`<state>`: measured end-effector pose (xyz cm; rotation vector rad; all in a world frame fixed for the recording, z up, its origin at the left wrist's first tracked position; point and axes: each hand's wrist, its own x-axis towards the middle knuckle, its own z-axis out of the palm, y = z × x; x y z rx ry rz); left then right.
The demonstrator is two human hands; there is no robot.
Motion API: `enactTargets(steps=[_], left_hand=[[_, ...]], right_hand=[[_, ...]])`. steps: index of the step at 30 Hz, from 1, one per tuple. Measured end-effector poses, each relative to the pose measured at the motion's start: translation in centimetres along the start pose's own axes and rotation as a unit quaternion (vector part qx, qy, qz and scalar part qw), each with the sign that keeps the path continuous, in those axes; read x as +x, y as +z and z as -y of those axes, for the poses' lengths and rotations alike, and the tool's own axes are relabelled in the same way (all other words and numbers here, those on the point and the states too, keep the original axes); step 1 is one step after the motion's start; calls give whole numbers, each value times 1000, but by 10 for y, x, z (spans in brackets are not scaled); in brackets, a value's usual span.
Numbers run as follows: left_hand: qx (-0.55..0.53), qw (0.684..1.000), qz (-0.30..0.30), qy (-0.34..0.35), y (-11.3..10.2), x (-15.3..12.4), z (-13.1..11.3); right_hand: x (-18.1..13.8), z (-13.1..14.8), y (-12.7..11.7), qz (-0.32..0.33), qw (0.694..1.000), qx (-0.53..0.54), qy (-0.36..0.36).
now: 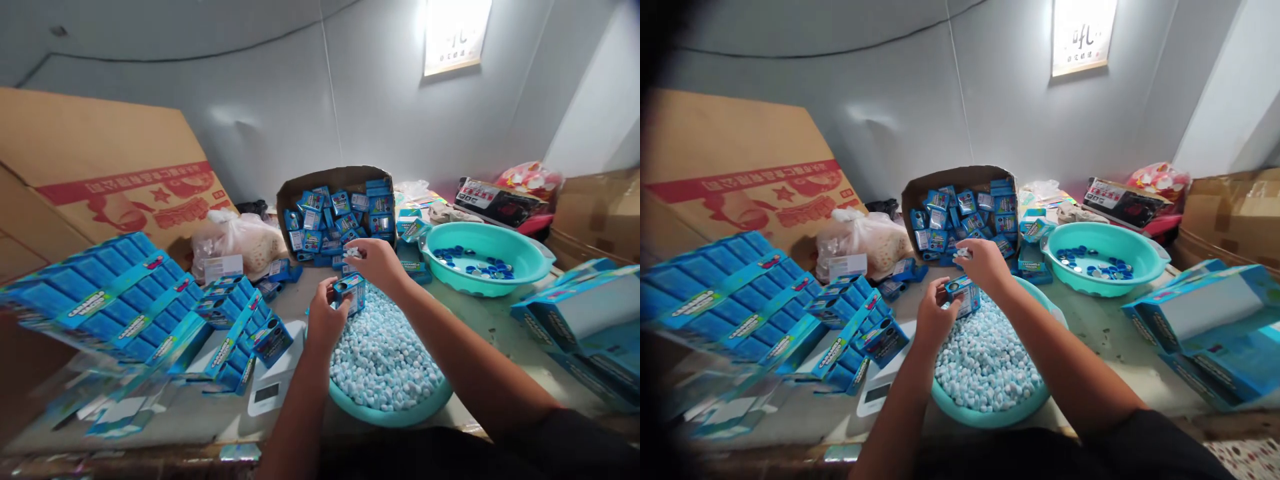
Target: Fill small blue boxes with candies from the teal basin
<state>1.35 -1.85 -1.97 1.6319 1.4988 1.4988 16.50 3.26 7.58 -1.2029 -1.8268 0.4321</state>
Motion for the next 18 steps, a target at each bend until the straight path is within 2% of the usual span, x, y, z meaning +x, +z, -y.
enactTargets(steps=[3,7,12,18], left_hand=[[4,1000,-4,6,1,0,-3],[5,1000,0,3,0,-2,-6],[-6,1000,3,-9,-2,-1,-5],[-30,999,11,-20,-2,0,-1]], right_hand=[[-5,11,20,-1,999,35,-4],[-16,3,41,14,998,66,-6],[-23,-11,43,24,997,71,1],[-23,-10,40,36,998,60,-1]])
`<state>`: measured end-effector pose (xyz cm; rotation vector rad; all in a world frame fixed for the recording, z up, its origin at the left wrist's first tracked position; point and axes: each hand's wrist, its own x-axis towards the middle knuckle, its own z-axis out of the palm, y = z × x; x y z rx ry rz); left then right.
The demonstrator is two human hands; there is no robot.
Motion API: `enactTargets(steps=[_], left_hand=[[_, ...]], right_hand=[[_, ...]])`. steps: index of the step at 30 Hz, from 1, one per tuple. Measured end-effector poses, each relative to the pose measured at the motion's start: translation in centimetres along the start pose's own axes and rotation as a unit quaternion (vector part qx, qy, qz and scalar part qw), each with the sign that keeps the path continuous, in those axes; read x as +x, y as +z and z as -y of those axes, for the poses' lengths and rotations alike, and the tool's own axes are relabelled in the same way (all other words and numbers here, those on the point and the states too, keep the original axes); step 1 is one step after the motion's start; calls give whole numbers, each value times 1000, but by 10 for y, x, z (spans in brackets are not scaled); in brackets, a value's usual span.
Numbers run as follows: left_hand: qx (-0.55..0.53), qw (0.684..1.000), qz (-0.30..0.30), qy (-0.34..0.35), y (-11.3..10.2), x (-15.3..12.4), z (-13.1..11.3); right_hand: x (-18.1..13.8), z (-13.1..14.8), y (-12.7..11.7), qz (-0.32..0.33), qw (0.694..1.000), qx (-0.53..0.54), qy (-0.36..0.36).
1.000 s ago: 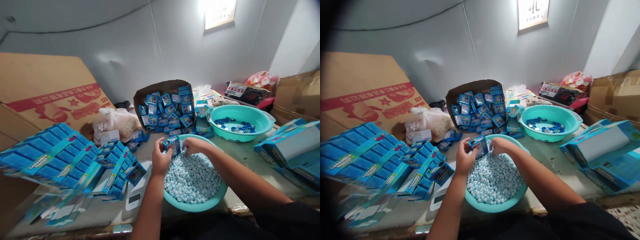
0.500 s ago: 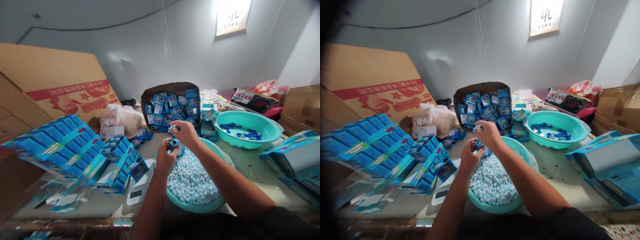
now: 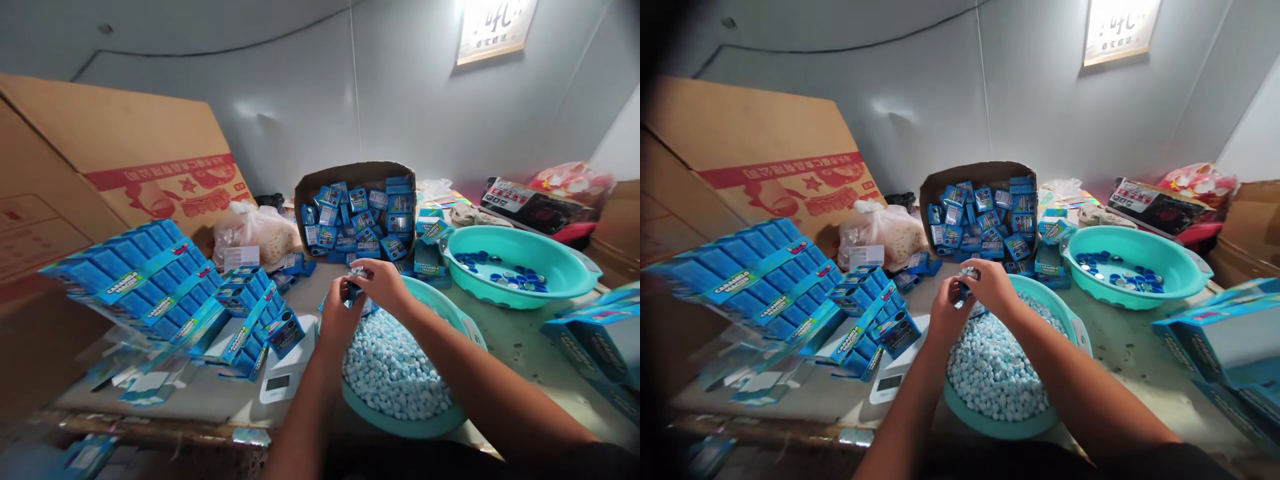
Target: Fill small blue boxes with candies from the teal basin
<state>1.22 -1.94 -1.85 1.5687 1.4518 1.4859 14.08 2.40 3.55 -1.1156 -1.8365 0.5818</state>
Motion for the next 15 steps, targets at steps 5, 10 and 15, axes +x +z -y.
enactTargets(steps=[5,10,15], left_hand=[[-12,1000,1,8,0,-2,-2],[-16,1000,-9,1,0,-3,-3],[-35,999,-3,7,0,-2,-2]], right_hand=[[-2,-1,1,0,1000,1,-19],[-3,-6,5,-8,999,19,-29],[-4,-6,9,-17,999,26,-32]])
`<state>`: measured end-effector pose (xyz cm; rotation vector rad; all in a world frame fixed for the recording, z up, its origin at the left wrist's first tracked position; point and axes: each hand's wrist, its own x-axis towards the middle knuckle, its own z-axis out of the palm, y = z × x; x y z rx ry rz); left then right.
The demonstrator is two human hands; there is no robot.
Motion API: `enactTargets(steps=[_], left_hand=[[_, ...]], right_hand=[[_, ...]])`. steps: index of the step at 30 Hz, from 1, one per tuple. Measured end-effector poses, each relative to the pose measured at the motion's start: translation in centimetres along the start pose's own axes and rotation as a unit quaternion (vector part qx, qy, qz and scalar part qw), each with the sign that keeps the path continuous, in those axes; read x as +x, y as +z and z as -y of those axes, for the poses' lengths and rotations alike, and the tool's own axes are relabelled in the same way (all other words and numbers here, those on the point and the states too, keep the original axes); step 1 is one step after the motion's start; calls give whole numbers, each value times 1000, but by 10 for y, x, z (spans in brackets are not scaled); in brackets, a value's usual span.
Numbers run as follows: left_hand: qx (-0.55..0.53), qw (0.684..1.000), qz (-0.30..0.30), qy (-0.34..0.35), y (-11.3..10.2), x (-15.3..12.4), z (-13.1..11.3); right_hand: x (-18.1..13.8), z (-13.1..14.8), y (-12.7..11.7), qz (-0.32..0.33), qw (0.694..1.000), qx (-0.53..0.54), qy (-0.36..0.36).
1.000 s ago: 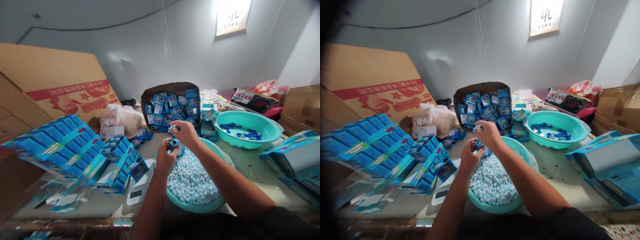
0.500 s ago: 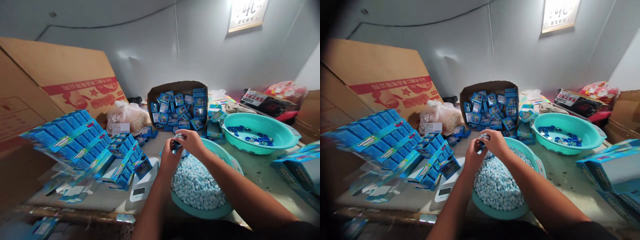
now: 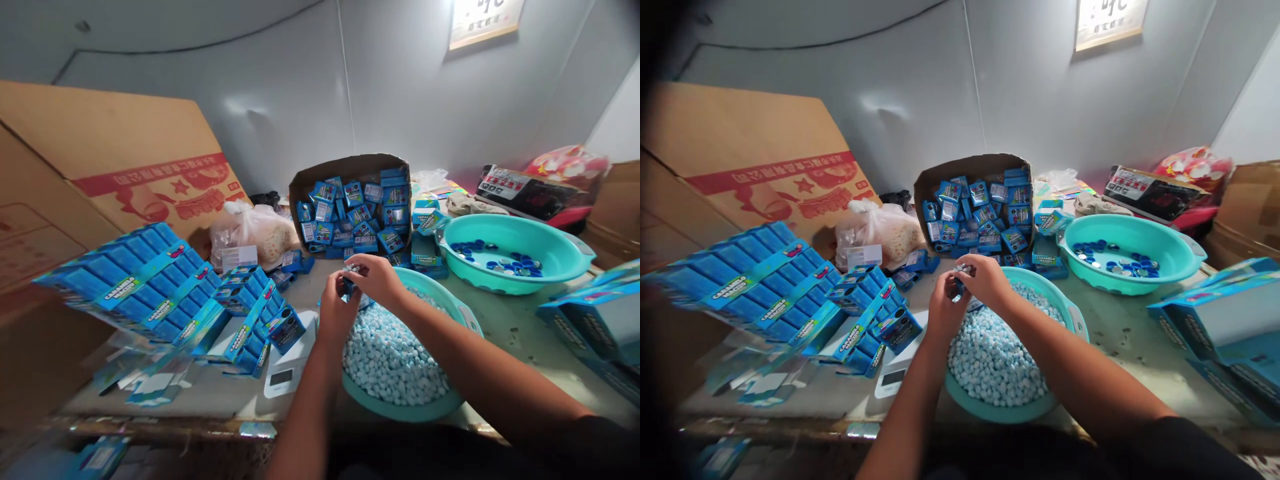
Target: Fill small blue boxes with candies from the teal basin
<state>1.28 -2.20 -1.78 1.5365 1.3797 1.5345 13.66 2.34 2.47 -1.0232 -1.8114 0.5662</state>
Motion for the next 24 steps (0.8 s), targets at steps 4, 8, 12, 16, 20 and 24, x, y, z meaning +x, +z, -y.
enactTargets(steps=[4,8,12,16,20,24], left_hand=[[-7,1000,1,0,1,0,-1],[-9,1000,-4,-1,1,0,0],[-14,1000,-5,-1,1,0,2],[-29,1000,-1,1,1,0,2],[-42,999,2,7,2,0,2],[-42,999,7,27,2,0,2]], right_hand=[[-1,3,0,-6,1000,-6,-3],[-2,5,-2,1,1000,-13,-13],[-2,6,-3,7,1000,-18,-22],[-1,6,-3,9,999,-18,-28],[-2,6,-2,12,999,-14,-34],[-3,7,-2,11,999,2,-37]])
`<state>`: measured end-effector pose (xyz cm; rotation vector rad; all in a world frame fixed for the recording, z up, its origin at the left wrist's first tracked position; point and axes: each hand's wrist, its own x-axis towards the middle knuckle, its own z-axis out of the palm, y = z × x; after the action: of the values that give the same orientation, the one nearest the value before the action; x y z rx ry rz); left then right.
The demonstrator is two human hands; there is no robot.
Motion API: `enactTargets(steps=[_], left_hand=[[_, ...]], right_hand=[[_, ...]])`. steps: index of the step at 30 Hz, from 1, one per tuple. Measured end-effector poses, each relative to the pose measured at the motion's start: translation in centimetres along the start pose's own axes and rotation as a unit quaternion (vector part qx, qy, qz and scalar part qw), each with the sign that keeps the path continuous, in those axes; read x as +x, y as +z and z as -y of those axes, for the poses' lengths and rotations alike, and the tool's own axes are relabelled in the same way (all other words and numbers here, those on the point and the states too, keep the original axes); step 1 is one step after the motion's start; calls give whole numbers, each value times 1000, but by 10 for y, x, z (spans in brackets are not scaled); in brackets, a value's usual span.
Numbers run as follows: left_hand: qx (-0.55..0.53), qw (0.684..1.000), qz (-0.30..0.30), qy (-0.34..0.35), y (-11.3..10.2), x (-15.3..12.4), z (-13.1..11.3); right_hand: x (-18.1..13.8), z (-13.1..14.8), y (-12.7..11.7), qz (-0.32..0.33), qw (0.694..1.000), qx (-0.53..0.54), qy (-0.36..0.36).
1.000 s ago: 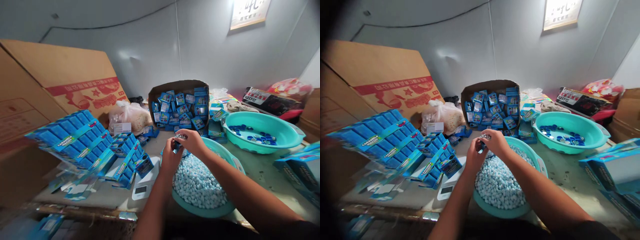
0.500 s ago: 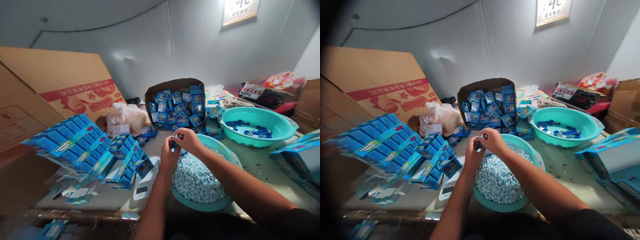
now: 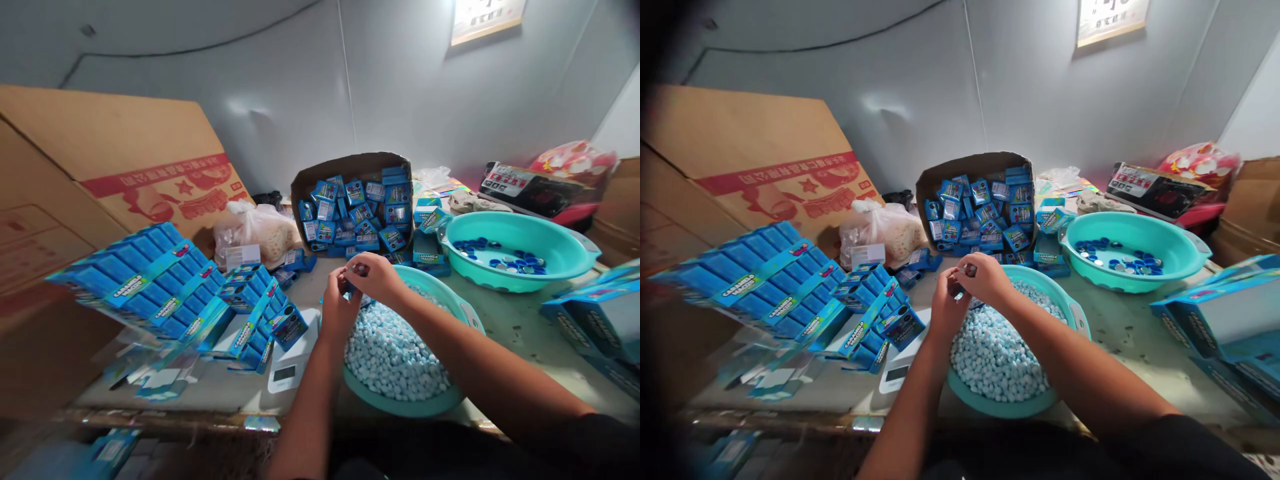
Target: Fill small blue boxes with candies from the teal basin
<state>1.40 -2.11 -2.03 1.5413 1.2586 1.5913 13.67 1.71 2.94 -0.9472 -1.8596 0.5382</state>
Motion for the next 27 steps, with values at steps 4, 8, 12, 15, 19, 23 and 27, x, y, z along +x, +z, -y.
enactTargets(steps=[4,8,12,15,19,23,27], left_hand=[[8,1000,8,19,-2,1,2],[36,999,2,38,-2,2,6],[60,996,6,69,-2,0,9],[63,995,11,79,-2,0,6],[45,998,-6,36,-1,0,2],[20,1000,-14,10,0,-1,3],[11,999,-21,-37,2,-3,8]], right_hand=[[-1,3,-3,2,1000,29,-2],[0,2,-4,1,998,60,-1],[-2,-2,-2,7,996,93,8],[-4,-3,-1,8,995,104,5],[-4,0,-1,1,997,77,-18],[-8,1,3,-1,997,59,-42],[-15,5,10,-34,995,93,-8]])
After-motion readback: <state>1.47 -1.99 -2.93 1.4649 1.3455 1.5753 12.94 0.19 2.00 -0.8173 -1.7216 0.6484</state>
